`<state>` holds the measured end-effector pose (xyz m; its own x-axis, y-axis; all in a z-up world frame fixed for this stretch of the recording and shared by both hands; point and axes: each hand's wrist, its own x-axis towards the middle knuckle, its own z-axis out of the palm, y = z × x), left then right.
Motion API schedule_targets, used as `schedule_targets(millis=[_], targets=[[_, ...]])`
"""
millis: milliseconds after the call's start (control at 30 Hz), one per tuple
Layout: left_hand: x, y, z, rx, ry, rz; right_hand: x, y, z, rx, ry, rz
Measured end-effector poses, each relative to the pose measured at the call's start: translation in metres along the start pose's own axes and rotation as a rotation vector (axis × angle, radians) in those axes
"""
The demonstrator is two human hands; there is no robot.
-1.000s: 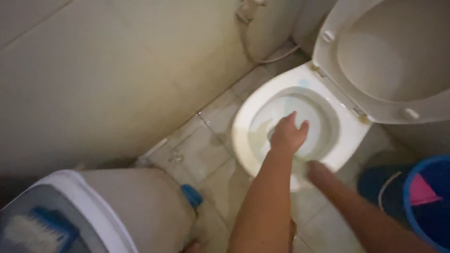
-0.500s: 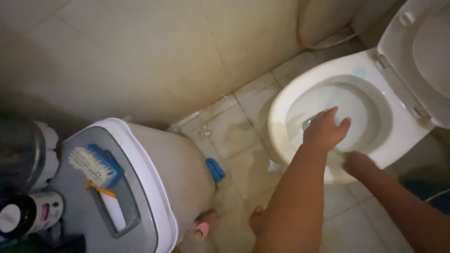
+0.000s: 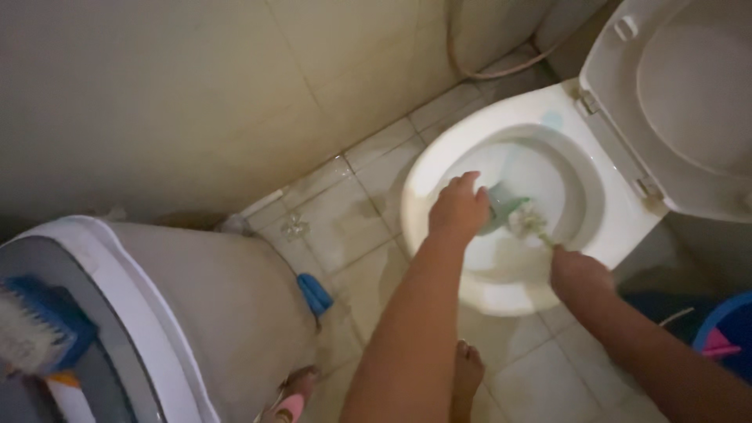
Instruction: The person pours water into the toilet bowl using a pink scoop, then applies blue cleaning liquid from a bottle. They scrub the inside of the bowl with a green toilet brush, rinsing the brush in the water periodically.
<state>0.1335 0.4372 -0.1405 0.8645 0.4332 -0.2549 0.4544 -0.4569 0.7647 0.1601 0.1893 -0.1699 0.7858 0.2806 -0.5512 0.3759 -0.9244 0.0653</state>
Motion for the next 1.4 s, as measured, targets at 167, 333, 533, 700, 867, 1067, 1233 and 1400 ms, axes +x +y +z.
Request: schedule_targets(millis=[167, 333, 533, 700, 867, 1067, 1233, 1400], targets=[[-0.004, -0.018, -0.014, 0.0, 0.032, 0.031, 0.014, -0.061, 0.062, 0.323, -0.075, -0.142], [-0.003, -0.019, -0.025, 0.029, 0.057, 0.029, 0.004, -0.006, 0.046, 0.046, -0.086, 0.037], [0.02, -0.033, -0.035, -0.069, 0.228, 0.101, 0.044, -0.042, 0.083, 0.432, -0.066, -0.151], [0.024, -0.029, -0.034, -0.085, 0.261, 0.1, 0.065, -0.052, 0.029, 1.112, 0.022, 0.181], [0.024, -0.006, -0.032, -0.115, 0.218, 0.055, 0.024, -0.101, -0.008, 1.485, -0.094, 0.335], [0.015, 0.007, -0.021, -0.128, 0.143, 0.051, 0.048, -0.066, -0.012, 1.728, 0.055, 0.372], [0.002, 0.009, -0.023, -0.132, 0.117, 0.035, 0.062, -0.101, 0.002, 1.79, 0.011, 0.384], [-0.003, 0.012, -0.021, -0.157, 0.095, 0.031, 0.052, -0.038, -0.017, 1.527, 0.047, 0.494]])
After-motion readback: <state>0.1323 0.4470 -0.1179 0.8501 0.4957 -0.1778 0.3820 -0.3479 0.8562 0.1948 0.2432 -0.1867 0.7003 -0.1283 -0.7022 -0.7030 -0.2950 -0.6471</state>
